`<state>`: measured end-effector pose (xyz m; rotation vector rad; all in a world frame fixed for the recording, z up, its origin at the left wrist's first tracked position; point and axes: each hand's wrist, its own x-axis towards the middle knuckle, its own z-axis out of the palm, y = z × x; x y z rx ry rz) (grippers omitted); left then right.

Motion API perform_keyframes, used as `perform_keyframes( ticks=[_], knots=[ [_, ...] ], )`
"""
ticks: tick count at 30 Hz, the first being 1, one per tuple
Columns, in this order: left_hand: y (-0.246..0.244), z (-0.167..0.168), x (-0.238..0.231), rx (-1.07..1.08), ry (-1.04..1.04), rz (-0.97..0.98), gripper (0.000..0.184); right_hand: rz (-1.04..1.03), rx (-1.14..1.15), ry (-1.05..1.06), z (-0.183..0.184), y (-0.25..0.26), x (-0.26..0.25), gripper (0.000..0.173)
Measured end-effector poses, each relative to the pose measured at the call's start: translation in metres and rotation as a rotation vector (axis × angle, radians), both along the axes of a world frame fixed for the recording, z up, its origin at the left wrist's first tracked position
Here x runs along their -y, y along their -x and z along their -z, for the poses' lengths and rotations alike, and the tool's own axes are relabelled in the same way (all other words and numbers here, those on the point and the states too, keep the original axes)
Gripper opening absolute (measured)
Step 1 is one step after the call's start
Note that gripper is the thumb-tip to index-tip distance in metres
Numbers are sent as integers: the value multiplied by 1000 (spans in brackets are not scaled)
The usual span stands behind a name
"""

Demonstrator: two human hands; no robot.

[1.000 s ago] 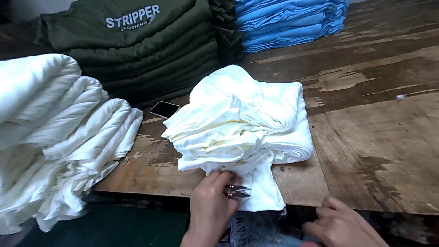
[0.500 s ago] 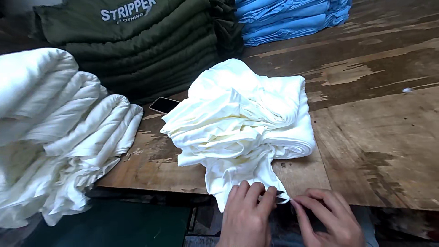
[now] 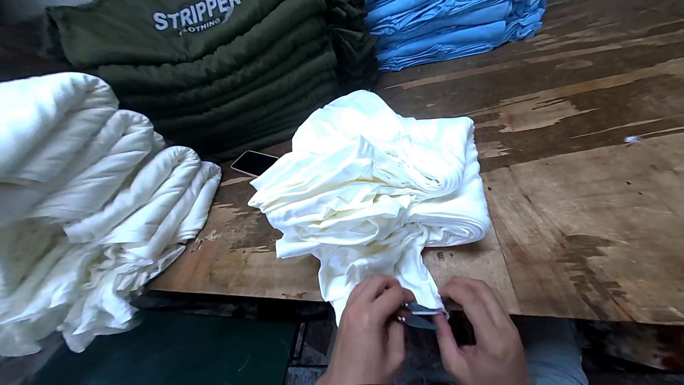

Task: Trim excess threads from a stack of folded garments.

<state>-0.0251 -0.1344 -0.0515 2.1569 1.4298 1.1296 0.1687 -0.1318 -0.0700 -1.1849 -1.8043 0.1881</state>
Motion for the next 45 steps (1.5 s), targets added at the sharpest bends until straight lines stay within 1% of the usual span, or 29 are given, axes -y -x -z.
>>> perform_keyframes(
  ticks=[1,3,4,5,6,8,9,10,11,13,15,16,20,22,24,26,29,31,33,35,36,38,39,40,41,42,43,44,45],
  knots=[
    [2,-5,-3,72,40,13,23,-93,-195,18,1,6,-8,16],
    [6,-12,-12,203,155,-8,20,-271,-588,143,-7,18,-19,11],
    [8,-16,-18,260,225,-28,16,-294,-691,198,-11,22,-23,13],
    [9,-19,-23,316,295,-44,13,-306,-723,238,-14,23,-26,13],
    [9,-19,-27,370,358,-49,13,-324,-694,260,-13,24,-27,18],
    [9,-19,-32,439,436,-50,15,-313,-492,223,-8,22,-27,46],
    [9,-18,-32,461,457,-48,15,-260,-335,153,-5,20,-24,45],
    [9,-18,-30,480,468,-42,17,-201,-185,43,-1,16,-21,32],
    [9,-17,-27,497,472,-30,19,-161,-86,-68,3,9,-16,21],
    [10,-14,-17,502,431,-1,30,-148,-5,-196,5,-10,-7,20],
    [12,-6,-5,437,290,25,44,-162,28,-216,6,-29,1,22],
    [12,-1,-1,389,185,36,46,-166,34,-205,6,-35,5,21],
    [8,4,10,78,-256,-24,23,-195,-44,-132,9,-40,15,16],
    [2,4,13,-123,-475,-57,20,-226,-57,-134,10,-40,17,15],
    [-6,7,12,-278,-617,-47,22,-240,-67,-135,10,-38,17,14],
    [-12,13,5,-338,-677,-3,23,-245,-77,-141,12,-35,16,14],
    [-13,22,-3,-291,-693,-3,22,-241,-93,-157,15,-34,14,14],
    [-13,24,-3,-244,-605,-39,19,-239,-74,-162,14,-39,12,13],
    [-10,21,-6,-245,-417,-52,20,-276,16,-141,15,-44,12,14],
    [6,9,-15,-206,-297,-103,16,-382,222,-95,18,-46,12,15],
    [18,-6,-21,-179,-304,-195,16,-437,342,-85,18,-44,12,15],
    [42,-46,-35,-183,-428,-420,15,-538,477,-63,21,-34,13,26],
    [50,-64,-43,-190,-487,-486,14,-582,491,-21,25,-28,14,27],
    [54,-80,-51,-197,-536,-521,14,-613,501,85,30,-22,15,28],
    [56,-92,-58,-203,-572,-525,13,-624,519,253,32,-17,18,35],
    [57,-101,-64,-210,-588,-498,12,-633,529,441,33,-14,19,54],
    [58,-110,-67,-224,-575,-447,12,-646,525,581,35,-11,19,70],
    [62,-119,-68,-247,-536,-364,12,-668,503,629,39,-12,19,73],
    [67,-127,-67,-284,-472,-256,11,-691,471,575,43,-14,19,61]
  ],
)
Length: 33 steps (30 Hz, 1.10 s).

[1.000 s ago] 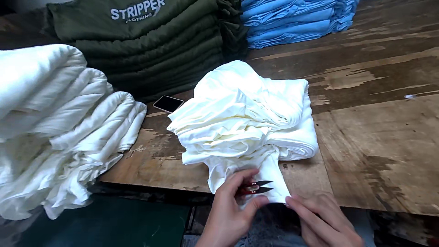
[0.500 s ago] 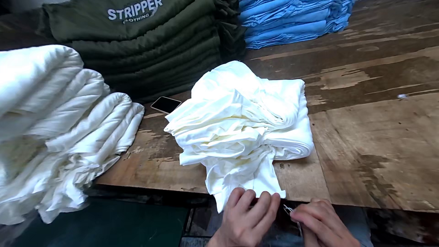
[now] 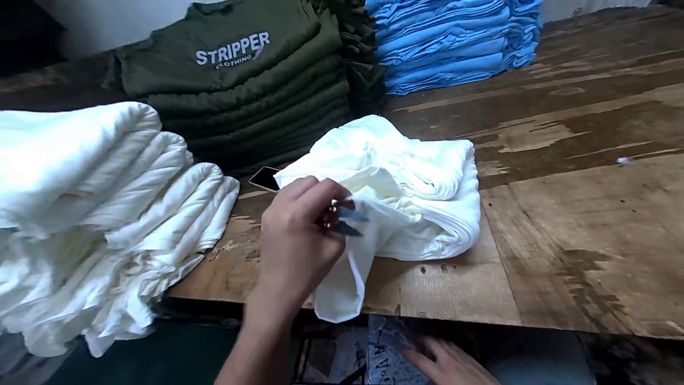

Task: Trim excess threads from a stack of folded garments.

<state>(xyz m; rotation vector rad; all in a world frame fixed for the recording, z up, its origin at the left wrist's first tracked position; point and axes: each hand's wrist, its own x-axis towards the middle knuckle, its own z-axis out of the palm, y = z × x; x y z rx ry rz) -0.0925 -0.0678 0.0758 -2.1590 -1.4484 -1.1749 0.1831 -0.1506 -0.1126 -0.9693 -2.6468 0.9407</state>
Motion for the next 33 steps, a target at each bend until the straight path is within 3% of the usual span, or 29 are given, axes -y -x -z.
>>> perform_keyframes(
  ticks=[2,3,6,9,12,15,18,20,24,26,28,30,33],
  knots=[
    [16,-13,3,-75,200,189,17,-18,-203,-200,-2,-8,-2,25],
    [24,-17,6,-56,273,247,21,-14,-306,-244,-9,-10,-4,23],
    [36,-17,10,84,261,152,27,-87,-336,-101,-21,-14,-4,29],
    [33,-1,2,159,216,-23,26,-198,-50,112,20,-2,4,48],
    [22,26,-16,188,213,-72,28,180,114,429,68,8,-15,81],
    [20,56,-39,252,239,-123,28,452,48,589,98,22,-49,74],
    [24,72,-49,346,295,-172,22,200,-44,620,93,44,-23,75],
    [21,78,-48,361,283,-179,22,-105,29,450,105,51,-6,69],
    [11,93,-42,338,164,-219,22,-336,165,203,103,21,-20,36],
    [8,98,-41,310,108,-234,30,-221,355,253,116,-17,-32,37],
    [6,100,-41,299,75,-229,32,61,619,342,133,-51,-51,48],
    [10,100,-34,302,89,-187,31,274,712,296,136,-69,-63,52],
    [26,79,-33,396,103,-105,23,233,739,323,87,-63,-63,74]
  ],
)
